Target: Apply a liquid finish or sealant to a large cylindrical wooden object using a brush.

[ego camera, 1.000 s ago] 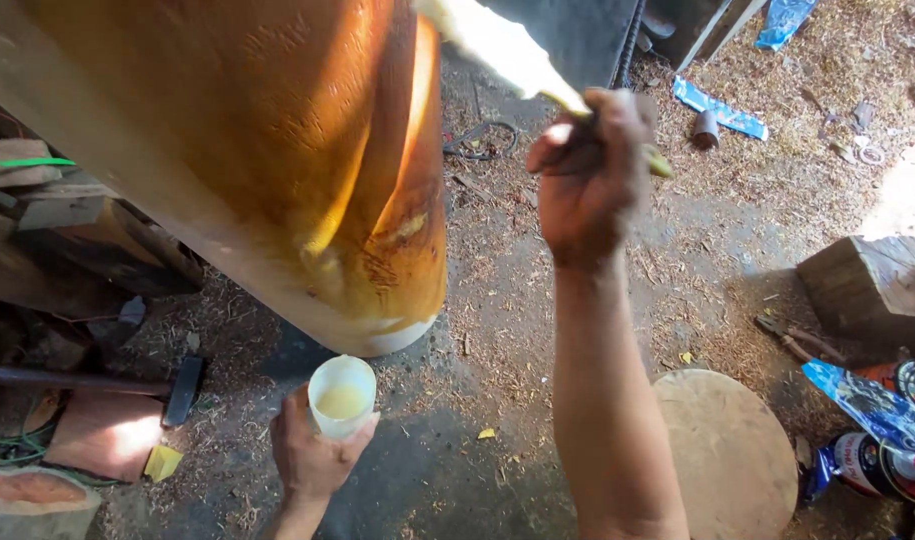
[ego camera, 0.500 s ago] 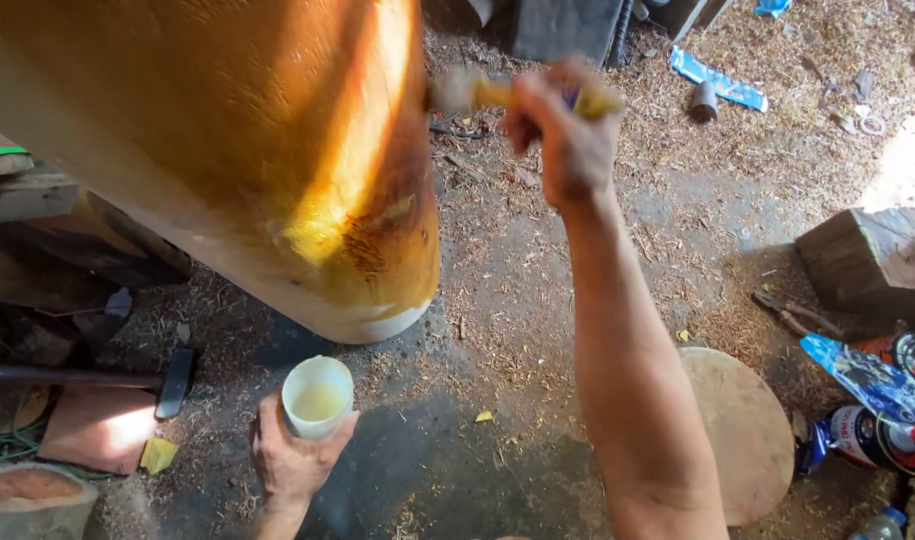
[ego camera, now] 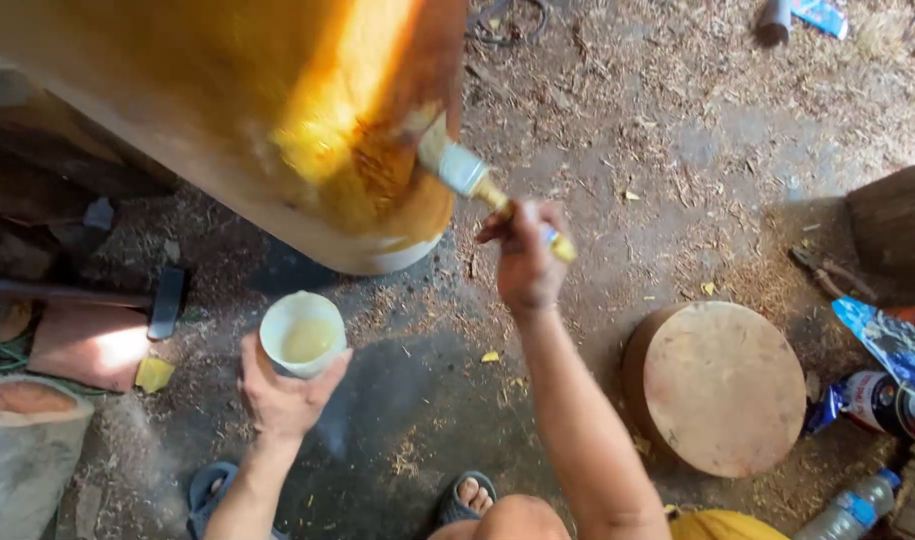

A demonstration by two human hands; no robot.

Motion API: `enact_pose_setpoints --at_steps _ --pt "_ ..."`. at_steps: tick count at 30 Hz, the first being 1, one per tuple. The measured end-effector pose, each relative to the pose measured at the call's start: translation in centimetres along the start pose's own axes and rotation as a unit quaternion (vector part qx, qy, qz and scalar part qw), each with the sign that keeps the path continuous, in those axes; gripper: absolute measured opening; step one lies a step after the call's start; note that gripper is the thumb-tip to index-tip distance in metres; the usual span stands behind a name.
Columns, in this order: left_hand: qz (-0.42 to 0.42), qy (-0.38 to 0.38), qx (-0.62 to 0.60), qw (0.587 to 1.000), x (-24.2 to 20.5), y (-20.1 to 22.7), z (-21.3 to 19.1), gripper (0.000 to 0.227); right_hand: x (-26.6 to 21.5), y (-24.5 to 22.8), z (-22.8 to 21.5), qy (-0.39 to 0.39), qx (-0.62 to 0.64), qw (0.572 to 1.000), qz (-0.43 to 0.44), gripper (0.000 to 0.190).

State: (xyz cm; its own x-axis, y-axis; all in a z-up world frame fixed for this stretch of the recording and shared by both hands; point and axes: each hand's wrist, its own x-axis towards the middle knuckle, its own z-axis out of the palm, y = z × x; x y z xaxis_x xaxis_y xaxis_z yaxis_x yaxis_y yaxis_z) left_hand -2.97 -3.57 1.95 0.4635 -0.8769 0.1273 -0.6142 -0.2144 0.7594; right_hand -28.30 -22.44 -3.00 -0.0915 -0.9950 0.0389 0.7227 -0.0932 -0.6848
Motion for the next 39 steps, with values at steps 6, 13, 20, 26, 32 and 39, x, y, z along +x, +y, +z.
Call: enact_pose_setpoints --at_steps 6,13,20,26,32,39 --pt "0.021 0.016 -0.028 0.999 0.0 -1.8 0.1 0.084 -9.6 9.1 -8.8 0.065 -0.096 0.99 0.086 0.016" --pt "0.035 0.034 -0.013 0.999 -0.7 -3.4 0.2 0.083 -9.6 5.2 -1.1 0.076 -0.207 0.975 0.03 0.013" --pt "0.047 0.027 0.021 0.998 -0.8 -4.1 0.1 0.085 -8.6 -2.0 6.8 0.013 -0.074 0.972 -0.224 0.018" --pt "0.027 0.016 -0.021 0.999 -1.0 -4.8 -0.1 0.083 -13.8 10.6 -4.6 0.021 -0.29 0.955 -0.054 0.006" --pt "0.212 0.01 0.131 0.968 0.9 -5.4 0.7 0.084 -14.6 1.0 -2.4 0.021 -0.359 0.932 0.05 0.004" --pt "0.233 -0.023 0.133 0.963 0.2 -5.7 4.8 0.08 -11.7 -7.2 5.7 -0.248 -0.478 0.842 0.033 0.009"
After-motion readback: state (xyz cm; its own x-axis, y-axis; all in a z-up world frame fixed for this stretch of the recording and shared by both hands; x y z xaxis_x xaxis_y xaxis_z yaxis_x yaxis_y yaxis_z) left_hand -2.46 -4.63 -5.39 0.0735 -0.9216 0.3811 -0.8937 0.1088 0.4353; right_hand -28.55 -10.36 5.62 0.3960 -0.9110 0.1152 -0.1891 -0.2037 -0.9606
